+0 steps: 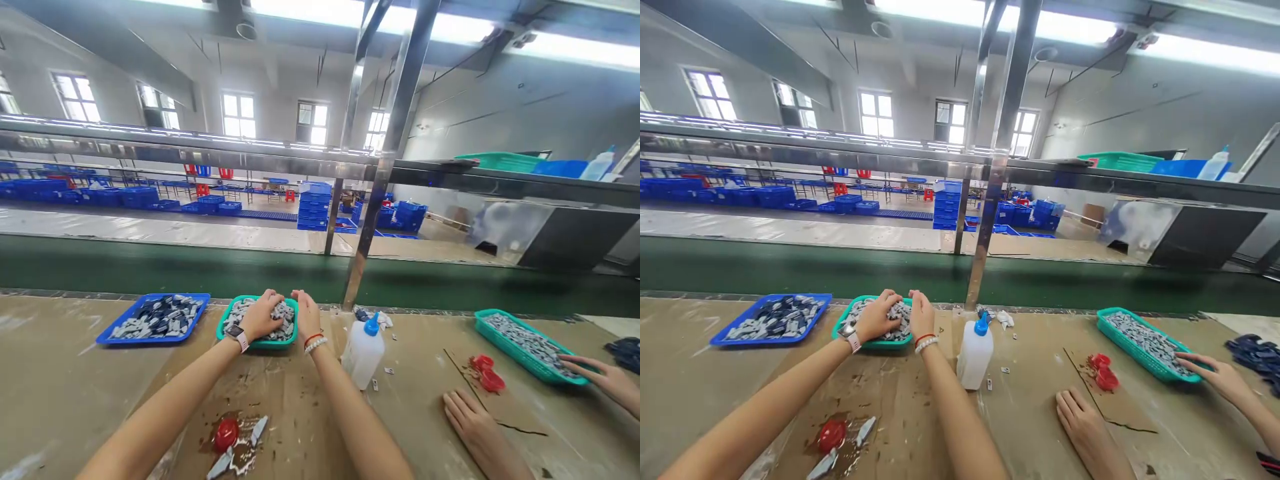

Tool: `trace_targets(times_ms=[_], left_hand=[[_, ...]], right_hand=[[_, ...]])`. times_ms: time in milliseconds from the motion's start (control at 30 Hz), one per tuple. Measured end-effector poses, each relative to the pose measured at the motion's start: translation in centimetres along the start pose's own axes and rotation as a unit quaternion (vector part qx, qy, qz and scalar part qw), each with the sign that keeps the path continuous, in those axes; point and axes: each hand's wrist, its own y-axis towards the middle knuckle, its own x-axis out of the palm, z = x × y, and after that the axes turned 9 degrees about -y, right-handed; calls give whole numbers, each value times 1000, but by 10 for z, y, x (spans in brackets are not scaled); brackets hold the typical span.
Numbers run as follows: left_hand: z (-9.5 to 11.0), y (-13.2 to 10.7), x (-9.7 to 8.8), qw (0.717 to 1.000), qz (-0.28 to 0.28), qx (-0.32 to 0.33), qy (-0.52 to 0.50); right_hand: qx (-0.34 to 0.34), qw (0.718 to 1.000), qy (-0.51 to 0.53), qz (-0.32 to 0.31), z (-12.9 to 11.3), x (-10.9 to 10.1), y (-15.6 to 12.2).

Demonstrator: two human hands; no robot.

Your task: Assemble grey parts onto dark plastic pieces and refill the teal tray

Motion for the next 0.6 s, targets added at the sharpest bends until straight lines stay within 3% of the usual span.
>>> trace_targets(times_ms=[200, 333, 467, 600], left_hand=[[-12, 8, 8, 986, -115, 25, 120], [-15, 11, -5, 978, -144, 29, 149], [-20, 6, -19, 976, -155, 33, 149], [-21, 1, -9, 979, -141, 7, 145]], right_hand=[[-13, 996, -36, -78, 23, 13, 22], [-2, 991, -36, -126, 35, 20, 25], [26, 993, -16, -110, 44, 22, 23], [56, 995, -4, -78, 42, 24, 25]])
